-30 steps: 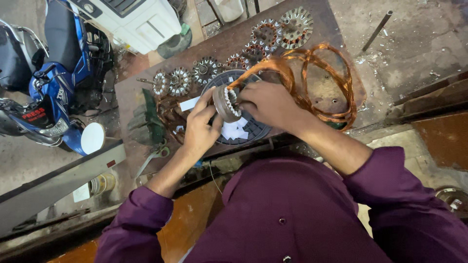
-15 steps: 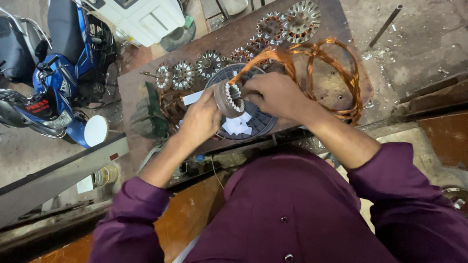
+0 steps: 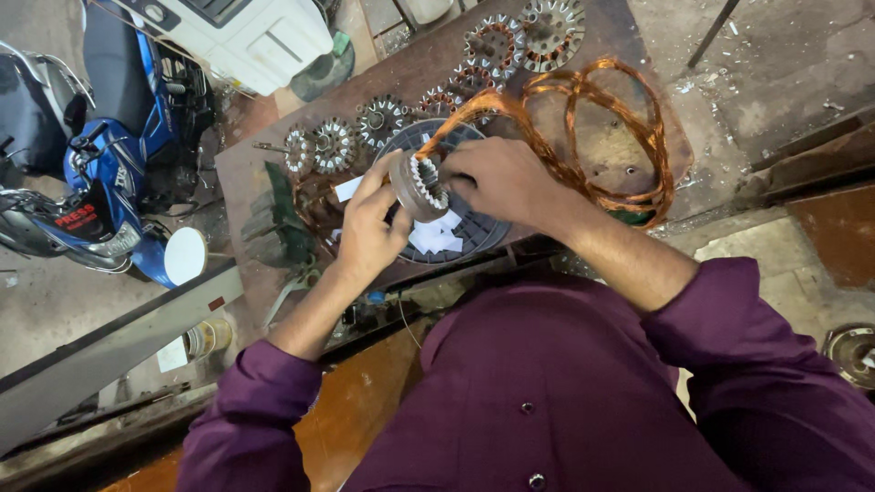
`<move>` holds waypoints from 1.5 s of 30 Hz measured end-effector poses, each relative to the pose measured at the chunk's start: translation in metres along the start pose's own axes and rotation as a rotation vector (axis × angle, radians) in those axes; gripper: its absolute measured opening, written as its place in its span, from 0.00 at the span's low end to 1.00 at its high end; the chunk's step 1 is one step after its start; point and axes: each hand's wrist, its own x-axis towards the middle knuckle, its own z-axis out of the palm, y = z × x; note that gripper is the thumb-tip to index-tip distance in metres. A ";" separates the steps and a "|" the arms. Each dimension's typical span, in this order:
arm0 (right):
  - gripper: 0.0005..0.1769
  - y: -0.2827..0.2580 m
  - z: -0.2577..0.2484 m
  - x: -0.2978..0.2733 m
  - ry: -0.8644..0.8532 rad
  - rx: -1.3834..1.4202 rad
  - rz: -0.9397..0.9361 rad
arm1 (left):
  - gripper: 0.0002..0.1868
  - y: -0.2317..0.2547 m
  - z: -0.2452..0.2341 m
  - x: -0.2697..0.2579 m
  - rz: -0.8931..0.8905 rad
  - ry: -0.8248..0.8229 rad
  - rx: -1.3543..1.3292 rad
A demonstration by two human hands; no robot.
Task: The person cuts a white paper strip with scissors and places it on a motor stator. They then proceed to wind copper wire around the stator's teeth by hand, securing the wire in place.
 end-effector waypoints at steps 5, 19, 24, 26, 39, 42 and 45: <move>0.09 -0.001 0.002 -0.002 -0.010 0.028 0.024 | 0.23 -0.001 0.002 0.001 0.042 -0.022 0.100; 0.11 -0.026 -0.004 -0.034 0.384 -0.059 -0.155 | 0.19 0.048 0.025 -0.085 -0.071 0.276 0.269; 0.09 -0.035 -0.015 -0.050 0.372 0.071 -0.124 | 0.21 0.050 0.029 -0.080 -0.306 0.373 0.120; 0.09 -0.035 -0.017 -0.056 0.358 0.073 -0.089 | 0.22 0.048 0.027 -0.072 -0.295 0.364 0.145; 0.08 -0.031 -0.019 -0.069 0.362 0.086 -0.053 | 0.16 0.046 0.017 -0.058 -0.381 0.245 0.131; 0.08 -0.030 -0.019 -0.070 0.366 0.084 -0.052 | 0.14 0.043 0.016 -0.058 -0.373 0.245 0.138; 0.07 -0.031 -0.018 -0.071 0.372 0.092 -0.050 | 0.09 0.042 0.014 -0.058 -0.429 0.186 0.126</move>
